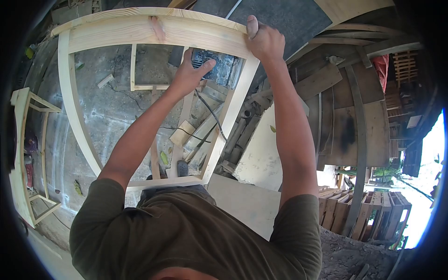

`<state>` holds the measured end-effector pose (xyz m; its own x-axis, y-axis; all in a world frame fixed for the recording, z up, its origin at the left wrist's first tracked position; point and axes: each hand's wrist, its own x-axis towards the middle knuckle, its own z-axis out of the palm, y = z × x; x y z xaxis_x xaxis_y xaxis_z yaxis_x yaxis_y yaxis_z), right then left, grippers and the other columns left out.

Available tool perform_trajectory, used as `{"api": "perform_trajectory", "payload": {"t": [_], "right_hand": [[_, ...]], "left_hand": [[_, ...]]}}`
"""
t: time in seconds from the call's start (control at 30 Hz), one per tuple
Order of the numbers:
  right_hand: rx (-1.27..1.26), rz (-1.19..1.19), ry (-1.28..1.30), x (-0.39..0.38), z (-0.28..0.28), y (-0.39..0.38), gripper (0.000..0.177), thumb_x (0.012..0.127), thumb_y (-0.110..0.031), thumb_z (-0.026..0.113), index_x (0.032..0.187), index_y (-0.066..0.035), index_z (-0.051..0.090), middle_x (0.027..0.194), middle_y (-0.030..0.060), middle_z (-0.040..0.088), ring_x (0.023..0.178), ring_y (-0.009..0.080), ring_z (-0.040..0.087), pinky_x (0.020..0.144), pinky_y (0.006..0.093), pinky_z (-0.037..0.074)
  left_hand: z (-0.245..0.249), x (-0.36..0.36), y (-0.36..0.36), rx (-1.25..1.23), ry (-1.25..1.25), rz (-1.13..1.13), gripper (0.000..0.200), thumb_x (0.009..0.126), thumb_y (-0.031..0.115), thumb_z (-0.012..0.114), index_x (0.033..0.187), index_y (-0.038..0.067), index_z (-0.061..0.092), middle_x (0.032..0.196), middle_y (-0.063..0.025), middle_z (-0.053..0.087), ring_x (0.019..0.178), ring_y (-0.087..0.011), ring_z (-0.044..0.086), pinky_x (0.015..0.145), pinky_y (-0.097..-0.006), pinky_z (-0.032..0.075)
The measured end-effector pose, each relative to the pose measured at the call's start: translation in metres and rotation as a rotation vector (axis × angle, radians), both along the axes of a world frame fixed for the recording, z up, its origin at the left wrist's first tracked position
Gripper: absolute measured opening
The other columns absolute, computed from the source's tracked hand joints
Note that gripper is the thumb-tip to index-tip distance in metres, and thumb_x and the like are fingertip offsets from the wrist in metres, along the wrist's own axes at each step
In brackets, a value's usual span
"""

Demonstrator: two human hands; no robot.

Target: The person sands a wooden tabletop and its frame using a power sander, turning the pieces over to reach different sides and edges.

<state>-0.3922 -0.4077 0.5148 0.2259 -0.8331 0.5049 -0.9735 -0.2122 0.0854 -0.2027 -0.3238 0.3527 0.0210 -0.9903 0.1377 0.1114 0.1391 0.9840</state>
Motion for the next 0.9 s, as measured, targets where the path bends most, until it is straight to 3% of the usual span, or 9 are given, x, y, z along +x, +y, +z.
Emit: {"api": "perform_trajectory", "payload": {"t": [0.2, 0.27, 0.4, 0.5, 0.6, 0.7, 0.73, 0.8, 0.9], "right_hand": [[-0.026, 0.017, 0.027, 0.0, -0.005, -0.005, 0.072, 0.109, -0.06, 0.034, 0.094, -0.008, 0.082, 0.091, 0.0245, 0.076, 0.093, 0.0489, 0.072, 0.09, 0.0555, 0.057], [-0.017, 0.039, 0.066, -0.002, -0.003, -0.01, 0.07, 0.109, -0.061, 0.036, 0.1, -0.009, 0.082, 0.093, 0.024, 0.076, 0.095, 0.0481, 0.072, 0.091, 0.0545, 0.056], [-0.039, 0.063, 0.112, -0.024, -0.011, -0.05, 0.063, 0.105, -0.059, 0.043, 0.103, -0.009, 0.082, 0.096, 0.0228, 0.077, 0.097, 0.0487, 0.072, 0.092, 0.0542, 0.057], [-0.067, 0.07, -0.021, 0.005, -0.001, -0.031, 0.042, 0.101, -0.04, 0.064, 0.097, 0.002, 0.069, 0.089, 0.0311, 0.071, 0.088, 0.0511, 0.07, 0.081, 0.0593, 0.056], [-0.187, 0.243, 0.126, 0.0, -0.004, -0.036, 0.059, 0.107, -0.045, 0.051, 0.08, 0.003, 0.072, 0.082, 0.0297, 0.072, 0.082, 0.0515, 0.071, 0.081, 0.0592, 0.056], [-0.057, 0.038, 0.166, -0.016, -0.008, -0.067, 0.055, 0.108, -0.052, 0.048, 0.116, -0.007, 0.078, 0.107, 0.0205, 0.078, 0.104, 0.044, 0.073, 0.096, 0.0506, 0.056], [-0.175, 0.171, 0.028, 0.0, -0.002, -0.046, 0.066, 0.109, -0.048, 0.045, 0.079, 0.003, 0.075, 0.087, 0.0304, 0.073, 0.083, 0.0517, 0.071, 0.081, 0.0577, 0.057], [-0.179, 0.174, 0.043, -0.001, -0.003, -0.052, 0.066, 0.11, -0.048, 0.045, 0.079, 0.003, 0.074, 0.086, 0.0301, 0.073, 0.082, 0.0512, 0.071, 0.081, 0.0579, 0.057], [-0.233, 0.222, 0.094, -0.006, -0.006, -0.069, 0.064, 0.11, -0.046, 0.045, 0.079, 0.002, 0.072, 0.085, 0.0282, 0.073, 0.084, 0.0495, 0.072, 0.079, 0.0577, 0.058]], "left_hand": [[-0.006, 0.0, -0.003, 0.0, -0.078, 0.033, 0.107, 0.092, 0.058, 0.078, 0.156, -0.012, 0.028, 0.14, -0.0328, 0.061, 0.131, -0.0379, 0.063, 0.108, -0.0421, 0.05], [0.013, 0.011, 0.017, 0.23, -0.086, -0.125, 0.11, 0.091, 0.061, 0.077, 0.155, -0.012, 0.027, 0.125, -0.0304, 0.067, 0.104, -0.0319, 0.074, 0.087, -0.0388, 0.06], [-0.012, -0.002, 0.057, 0.257, -0.034, -0.064, 0.111, 0.091, 0.06, 0.077, 0.155, -0.014, 0.024, 0.113, -0.0256, 0.069, 0.075, -0.0219, 0.073, 0.061, -0.0336, 0.059], [-0.009, -0.004, 0.083, 0.364, 0.137, -0.092, 0.107, 0.09, 0.057, 0.078, 0.151, -0.015, 0.027, 0.114, -0.0262, 0.068, 0.075, -0.022, 0.073, 0.058, -0.0323, 0.059], [0.002, -0.006, 0.061, 0.314, 0.15, -0.017, 0.097, 0.089, 0.051, 0.082, 0.143, -0.014, 0.035, 0.107, -0.0204, 0.068, 0.078, -0.0181, 0.072, 0.055, -0.0316, 0.058], [0.036, -0.001, 0.025, 0.27, 0.072, -0.032, 0.096, 0.089, 0.053, 0.082, 0.14, -0.014, 0.037, 0.098, -0.0165, 0.068, 0.07, -0.0161, 0.069, 0.052, -0.0308, 0.056], [0.041, -0.002, 0.023, 0.259, 0.064, -0.03, 0.095, 0.089, 0.053, 0.082, 0.14, -0.013, 0.037, 0.098, -0.0166, 0.068, 0.067, -0.0159, 0.068, 0.052, -0.0309, 0.055], [0.045, -0.002, 0.021, 0.216, 0.046, -0.021, 0.095, 0.09, 0.054, 0.082, 0.139, -0.013, 0.037, 0.097, -0.0169, 0.069, 0.062, -0.0156, 0.067, 0.051, -0.0311, 0.055], [0.02, -0.008, 0.069, 0.418, 0.116, -0.038, 0.09, 0.092, 0.051, 0.08, 0.139, -0.013, 0.037, 0.098, -0.0175, 0.068, 0.062, -0.0163, 0.067, 0.049, -0.0321, 0.055]]}}
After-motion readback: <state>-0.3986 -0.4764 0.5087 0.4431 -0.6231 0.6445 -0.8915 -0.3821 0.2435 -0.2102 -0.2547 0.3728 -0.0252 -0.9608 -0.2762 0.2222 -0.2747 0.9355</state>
